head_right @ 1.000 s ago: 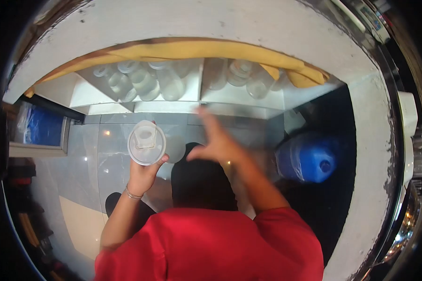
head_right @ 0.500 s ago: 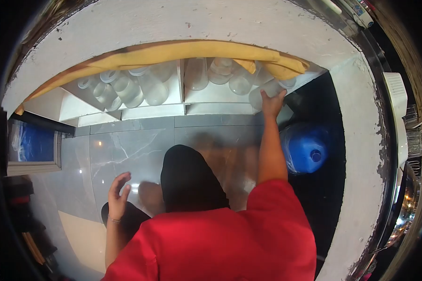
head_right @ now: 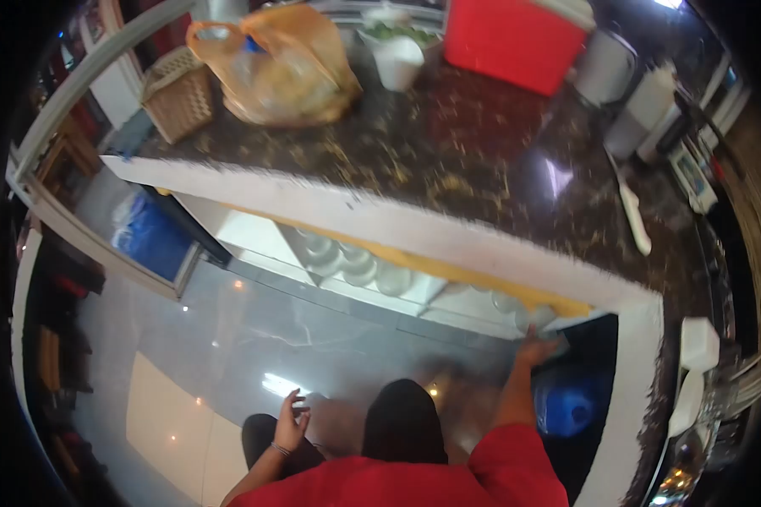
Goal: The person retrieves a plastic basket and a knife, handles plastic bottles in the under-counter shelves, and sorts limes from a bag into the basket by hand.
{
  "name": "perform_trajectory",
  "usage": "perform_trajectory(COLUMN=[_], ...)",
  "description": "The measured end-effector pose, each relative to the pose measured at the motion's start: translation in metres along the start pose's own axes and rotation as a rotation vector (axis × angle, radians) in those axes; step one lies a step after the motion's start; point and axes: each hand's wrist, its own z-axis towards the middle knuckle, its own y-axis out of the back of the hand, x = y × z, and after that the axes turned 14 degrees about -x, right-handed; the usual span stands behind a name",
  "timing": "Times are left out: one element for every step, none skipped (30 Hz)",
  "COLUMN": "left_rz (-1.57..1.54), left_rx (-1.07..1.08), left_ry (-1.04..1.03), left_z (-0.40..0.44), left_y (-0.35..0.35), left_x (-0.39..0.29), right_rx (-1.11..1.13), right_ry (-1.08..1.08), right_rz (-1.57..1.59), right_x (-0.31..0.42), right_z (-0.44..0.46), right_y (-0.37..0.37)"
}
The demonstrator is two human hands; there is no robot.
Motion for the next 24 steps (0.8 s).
perform_trajectory(left_rz=[0.030, 0.102, 0.094, 0.074, 0.052, 0.038, 0.048, 0.034, 0.021, 0.022, 0.054, 0.086, 0.014, 0.047, 0.086, 0.087, 0.086, 0.111, 0.135, 0.082, -0.128, -0.356, -0.592, -0.603], left_rx=[-0.003, -0.012, -0.020, -0.019, -0.014, -0.024, -0.022, -0.061, -0.108, -0.153, -0.145, -0.116, -0.114, -0.098, -0.072, -0.038, -0.009, 0.088, 0.187, 0.351, 0.547, 0.591, 0.626, 0.597], left_ry=[0.010, -0.010, 0.031, 0.051, 0.081, 0.063, 0.110, 0.074, 0.034, 0.045, 0.039, 0.046, 0.108, 0.092, 0.085, 0.057, 0.032, 0.078, 0.127, 0.157, 0.461, 0.569, 0.674, 0.682], left_z=[-0.011, -0.017, -0.025, -0.029, -0.040, -0.046, -0.051, -0.058, -0.062, -0.057, -0.058, -0.068, -0.067, -0.062, -0.063, -0.061, -0.058, -0.055, -0.051, -0.047, -0.044, -0.042, -0.042, -0.034], left_y=[0.009, 0.020, 0.030, 0.039, 0.049, 0.061, 0.074, 0.087, 0.102, 0.116, 0.129, 0.145, 0.159, 0.170, 0.183, 0.195, 0.204, 0.214, 0.223, 0.231, 0.238, 0.243, 0.246, 0.248], left_x=[-0.017, -0.046, -0.061, -0.077, -0.093, -0.107, -0.129, -0.152, -0.176, -0.193, -0.207, -0.222, -0.240, -0.254, -0.266, -0.273, -0.280, -0.288, -0.293, -0.292, -0.319, -0.325, -0.330, -0.341], right_rx=[0.048, 0.136, 0.220, 0.340, 0.459, 0.614, 0.771, 0.919, 1.063, 1.085, 1.261, 1.438, 1.449, 1.553, 1.660, 1.698, 1.737, 1.756, 1.755, 1.753, 1.767, 1.849, 1.929, 1.954], right_ry=[-0.079, -0.156, -0.235, -0.344, -0.447, -0.321, -0.184, 0.027, 0.245, 0.281, 0.384, 0.473, 0.485, 0.481, 0.458, 0.447, 0.438, 0.435, 0.387, 0.343, 0.352, 0.213, 0.072, 0.092], right_rz=[-0.169, -0.175, -0.175, -0.189, -0.217, -0.293, -0.364, -0.318, -0.258, -0.237, -0.167, -0.118, -0.129, -0.010, 0.102, 0.133, 0.163, 0.139, 0.155, 0.175, 0.170, 0.156, 0.134, 0.129], right_x=[0.004, -0.001, 0.003, 0.022, 0.036, 0.050, 0.063, 0.050, 0.047, 0.088, 0.119, 0.144, 0.168, 0.188, 0.200, 0.209, 0.219, 0.236, 0.262, 0.282, 0.301, 0.321, 0.343, 0.377], right_z=[-0.010, -0.018, -0.021, -0.026, -0.031, -0.036, -0.041, -0.048, -0.052, -0.046, -0.042, -0.038, -0.037, -0.034, -0.032, -0.033, -0.033, -0.029, -0.025, -0.021, -0.020, -0.020, -0.019, -0.017], right_y=[0.019, 0.033, 0.036, 0.050, 0.072, 0.091, 0.107, 0.113, 0.115, 0.132, 0.159, 0.195, 0.213, 0.228, 0.247, 0.256, 0.260, 0.268, 0.283, 0.301, 0.310, 0.317, 0.326, 0.344])
